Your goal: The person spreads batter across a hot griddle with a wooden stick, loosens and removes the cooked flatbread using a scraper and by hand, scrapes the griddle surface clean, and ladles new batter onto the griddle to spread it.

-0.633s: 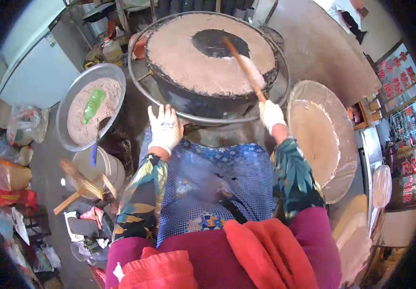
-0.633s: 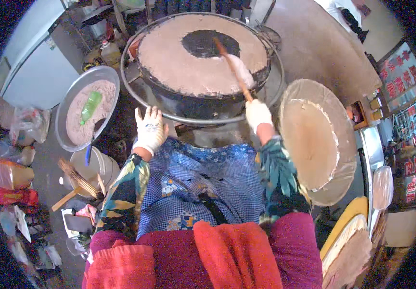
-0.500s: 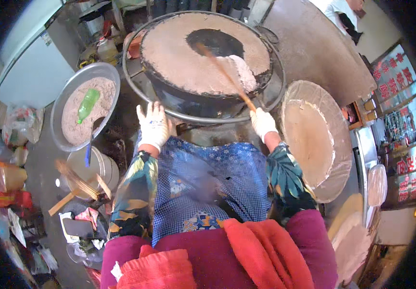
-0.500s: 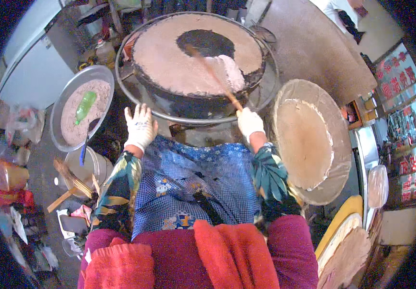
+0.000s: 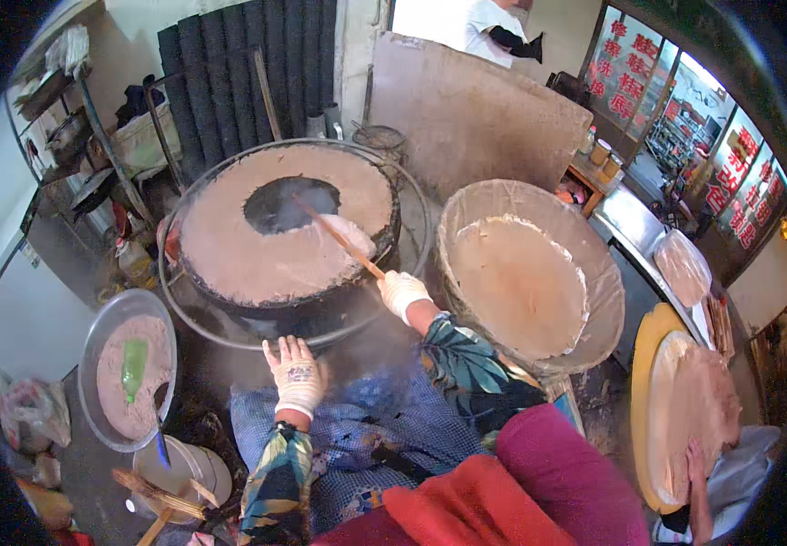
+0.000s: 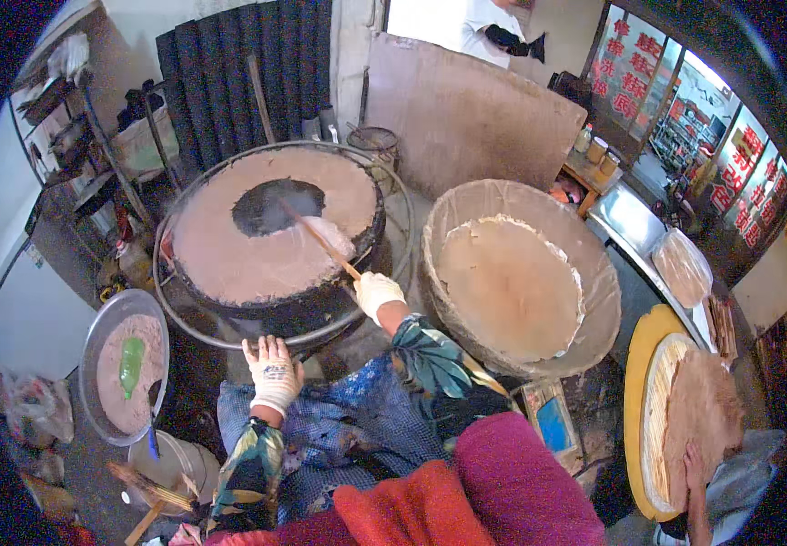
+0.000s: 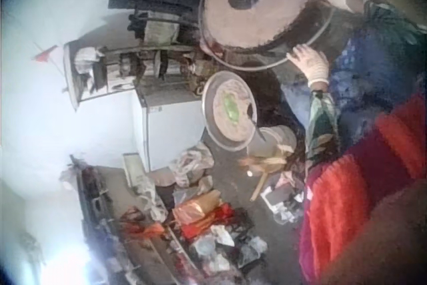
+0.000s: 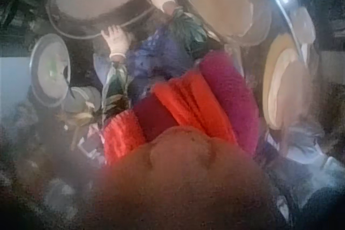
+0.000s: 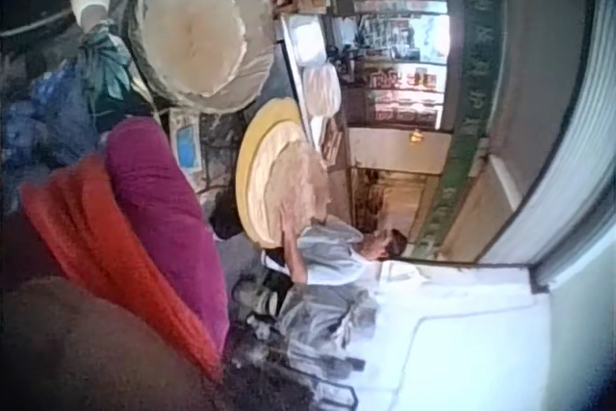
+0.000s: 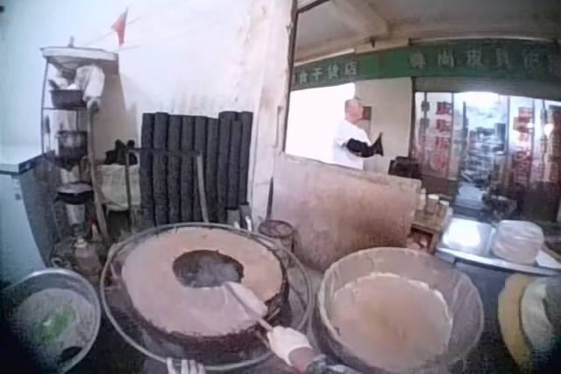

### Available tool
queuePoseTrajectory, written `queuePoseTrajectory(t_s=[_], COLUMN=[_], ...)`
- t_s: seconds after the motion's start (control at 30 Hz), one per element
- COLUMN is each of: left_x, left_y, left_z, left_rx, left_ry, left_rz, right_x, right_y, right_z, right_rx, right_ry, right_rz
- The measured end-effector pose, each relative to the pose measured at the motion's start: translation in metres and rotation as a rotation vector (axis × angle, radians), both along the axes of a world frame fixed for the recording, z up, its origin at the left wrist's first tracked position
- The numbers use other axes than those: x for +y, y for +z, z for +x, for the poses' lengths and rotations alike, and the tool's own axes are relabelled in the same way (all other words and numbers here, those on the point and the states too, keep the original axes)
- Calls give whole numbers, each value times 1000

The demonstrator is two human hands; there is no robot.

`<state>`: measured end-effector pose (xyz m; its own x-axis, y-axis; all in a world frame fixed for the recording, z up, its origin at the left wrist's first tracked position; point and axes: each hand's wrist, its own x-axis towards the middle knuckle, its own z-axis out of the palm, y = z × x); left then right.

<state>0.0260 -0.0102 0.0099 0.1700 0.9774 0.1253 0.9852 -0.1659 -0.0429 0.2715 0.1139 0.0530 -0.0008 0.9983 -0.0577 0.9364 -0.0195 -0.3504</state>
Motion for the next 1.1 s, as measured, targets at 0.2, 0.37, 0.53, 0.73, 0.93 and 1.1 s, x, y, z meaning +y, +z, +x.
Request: queuePoseTrajectory(t_s=[0.2,0.37,0.53,0.73,0.93,1.1], left_x=[11,23,31,33,18,1], left_y=[8,3,-2,-16,-2,-2], left_z=[-31,-55,-71,-119,-94,15], left_rx=[-67,-19,-10,50,-43,-240], left_ry=[-7,90,143,244,187,-13], left_rz=[214,118,182,154,233,186], right_x=[6,4,14,-34,-130,-95], right_y=[-1,-5,-25,7,-8,-35], right_z=[7,-11,14,-16,66,63], right_rx=[-102,-105,-107,-116,-174,-235], right_ry=[61,135,79,316,321,361], right_rz=[-142,-5,-8,48,-17,44])
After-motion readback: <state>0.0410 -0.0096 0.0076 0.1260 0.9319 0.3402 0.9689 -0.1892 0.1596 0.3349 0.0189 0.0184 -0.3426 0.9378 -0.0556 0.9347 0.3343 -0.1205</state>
